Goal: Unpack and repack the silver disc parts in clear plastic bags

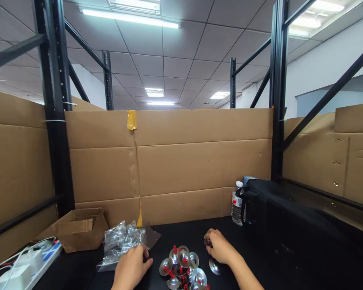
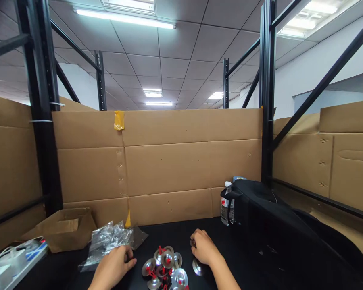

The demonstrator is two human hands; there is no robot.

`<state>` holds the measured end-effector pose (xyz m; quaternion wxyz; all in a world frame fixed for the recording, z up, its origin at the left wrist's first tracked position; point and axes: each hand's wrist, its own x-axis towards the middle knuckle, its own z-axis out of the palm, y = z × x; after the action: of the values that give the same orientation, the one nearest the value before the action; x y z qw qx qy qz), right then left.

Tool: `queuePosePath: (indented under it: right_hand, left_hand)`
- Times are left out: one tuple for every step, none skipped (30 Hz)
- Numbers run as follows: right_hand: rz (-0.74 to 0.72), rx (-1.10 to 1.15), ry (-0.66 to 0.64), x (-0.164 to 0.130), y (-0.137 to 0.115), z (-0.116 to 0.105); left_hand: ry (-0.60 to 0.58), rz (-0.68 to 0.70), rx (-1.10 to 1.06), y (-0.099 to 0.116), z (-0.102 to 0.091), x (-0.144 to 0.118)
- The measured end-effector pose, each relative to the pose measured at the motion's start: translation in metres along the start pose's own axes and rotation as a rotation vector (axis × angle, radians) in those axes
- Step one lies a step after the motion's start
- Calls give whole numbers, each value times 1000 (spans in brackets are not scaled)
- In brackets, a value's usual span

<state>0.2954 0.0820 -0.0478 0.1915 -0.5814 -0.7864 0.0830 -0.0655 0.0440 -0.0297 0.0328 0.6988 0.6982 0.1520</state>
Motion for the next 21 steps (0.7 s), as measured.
queuePosePath:
  right_hand:
    - [-10, 5, 0, 1, 1, 0]
    - [-13, 17, 10, 1, 1, -1]
    - [-13, 38, 32, 1, -1, -2]
    - [-17, 74, 69, 2, -5, -5]
    - [-31, 128, 115, 1, -10, -8]
    - [-60, 199, 153, 1, -16, -11]
    - [-107, 293, 181, 0, -24, -15]
    - [-169, 406, 165, -1, -33, -18]
    - [-230, 531, 89, -3, -42, -19]
    - [-265, 666, 14, -5, -51, -20]
    - [-268, 799, -41, -7, -61, -19]
    - [-255, 915, -100, -9, -69, -16]
    - [-234, 1017, -141, -11, -77, -14]
    - [-211, 1099, -163, -12, -83, -11]
    - [-192, 1164, -168, -13, -89, -7]
    - [-178, 1214, -152, -14, -93, -5]
    - [-167, 1251, -128, -14, -96, -2]
    - [-154, 1279, -103, -14, -99, 0]
    - [-141, 1307, -84, -15, -100, 1]
    - [-128, 1333, -77, -15, -101, 3]
    - [-113, 1359, -89, -15, -102, 5]
  left_hand:
    - [18, 5, -16, 2, 0, 1]
    - [39, 24, -39, 6, 0, 1]
    - [62, 61, -76, 10, 0, 1]
    - [88, 117, -131, 15, 0, 0]
    - [120, 184, -204, 21, 0, 0]
    - [156, 254, -294, 27, 0, -2]
    - [187, 316, -393, 32, 0, -4]
    - [204, 365, -493, 38, 0, -6]
    - [200, 403, -587, 43, 1, -9]
    - [174, 434, -671, 48, 1, -12]
    - [127, 460, -739, 53, 1, -14]
    - [72, 479, -795, 57, 1, -17]
    - [21, 487, -842, 60, 2, -19]
    - [-18, 486, -884, 63, 2, -21]
    - [-47, 480, -923, 65, 3, -22]
    - [-67, 473, -960, 67, 3, -23]
    - [-86, 469, -996, 68, 4, -23]
    - [-105, 466, -1028, 68, 6, -23]
    - [-126, 467, -1052, 68, 7, -23]
    - [-145, 463, -1069, 68, 8, -23]
    - [-162, 456, -1078, 68, 9, -23]
